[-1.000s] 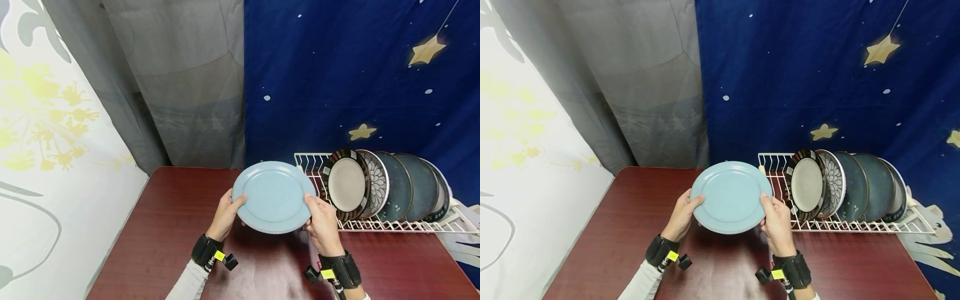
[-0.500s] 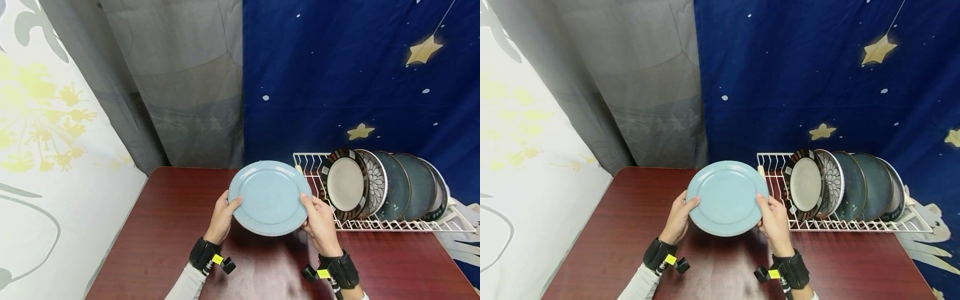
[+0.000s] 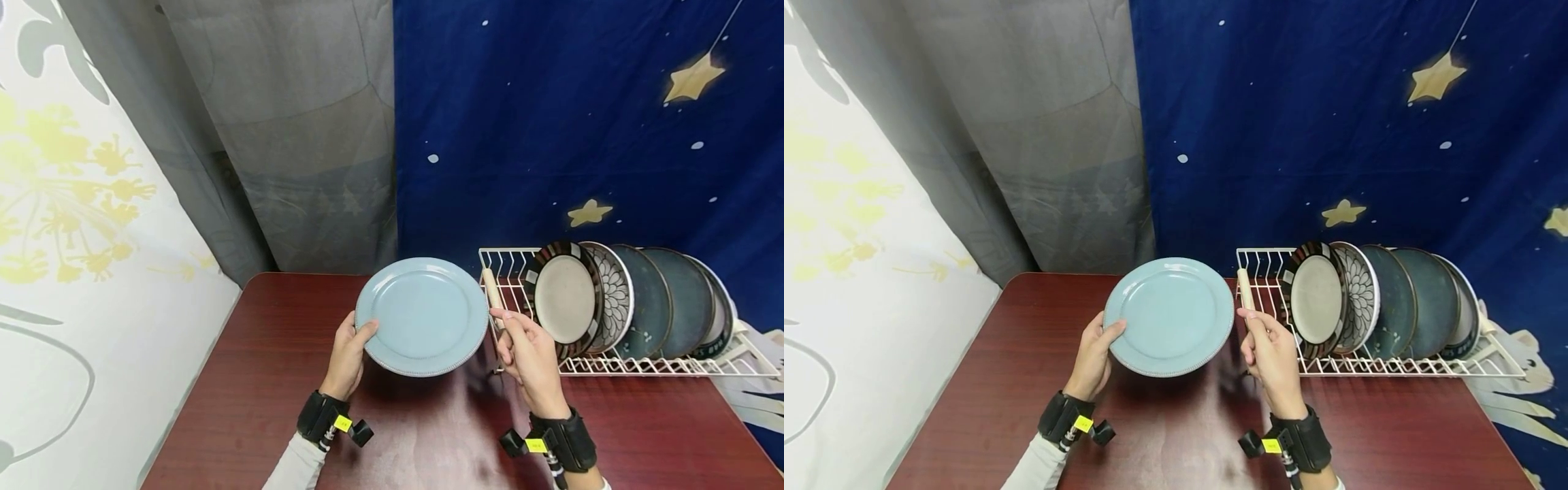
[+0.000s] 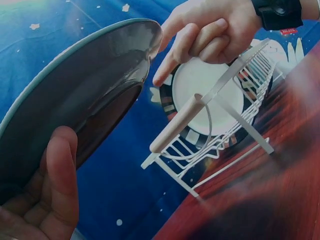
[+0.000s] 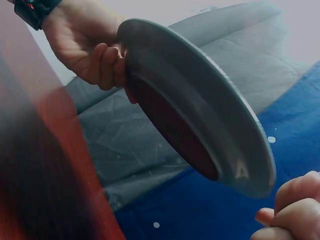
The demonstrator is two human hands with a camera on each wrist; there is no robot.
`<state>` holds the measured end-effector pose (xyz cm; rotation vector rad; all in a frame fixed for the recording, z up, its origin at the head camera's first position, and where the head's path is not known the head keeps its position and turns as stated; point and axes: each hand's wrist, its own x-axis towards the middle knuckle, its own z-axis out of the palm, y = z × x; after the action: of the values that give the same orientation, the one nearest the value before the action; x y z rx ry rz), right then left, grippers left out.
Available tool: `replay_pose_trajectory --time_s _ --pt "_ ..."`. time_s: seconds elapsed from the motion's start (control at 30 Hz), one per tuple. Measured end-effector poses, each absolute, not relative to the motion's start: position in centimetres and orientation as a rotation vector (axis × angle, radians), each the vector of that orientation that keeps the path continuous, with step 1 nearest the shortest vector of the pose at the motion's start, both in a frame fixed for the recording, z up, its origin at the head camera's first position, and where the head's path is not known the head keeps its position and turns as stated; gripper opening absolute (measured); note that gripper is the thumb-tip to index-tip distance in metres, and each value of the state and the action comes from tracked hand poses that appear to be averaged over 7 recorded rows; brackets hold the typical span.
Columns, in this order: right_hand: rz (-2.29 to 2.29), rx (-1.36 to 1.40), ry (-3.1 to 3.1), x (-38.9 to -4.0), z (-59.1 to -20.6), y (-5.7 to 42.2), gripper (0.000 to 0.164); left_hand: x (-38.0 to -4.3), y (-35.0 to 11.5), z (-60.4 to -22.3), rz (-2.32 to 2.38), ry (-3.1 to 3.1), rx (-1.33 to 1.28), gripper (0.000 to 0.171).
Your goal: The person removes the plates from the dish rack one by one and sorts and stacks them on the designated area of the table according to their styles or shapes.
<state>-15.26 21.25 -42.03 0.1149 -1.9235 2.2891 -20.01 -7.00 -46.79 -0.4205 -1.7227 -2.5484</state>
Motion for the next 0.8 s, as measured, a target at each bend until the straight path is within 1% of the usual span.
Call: replay_pose_trajectory --time_s 0.57,0.8 --pt "2.229 0.076 -1.964 -15.3 -42.3 21.3 0.036 -19.9 -10.0 -47.8 -2.465 -1.736 -0.39 0.039" --pt "2.242 0.075 -1.942 -15.3 -42.2 21.3 0.036 -20.0 -11.1 -48.2 -2.478 -1.702 -0.345 0.037"
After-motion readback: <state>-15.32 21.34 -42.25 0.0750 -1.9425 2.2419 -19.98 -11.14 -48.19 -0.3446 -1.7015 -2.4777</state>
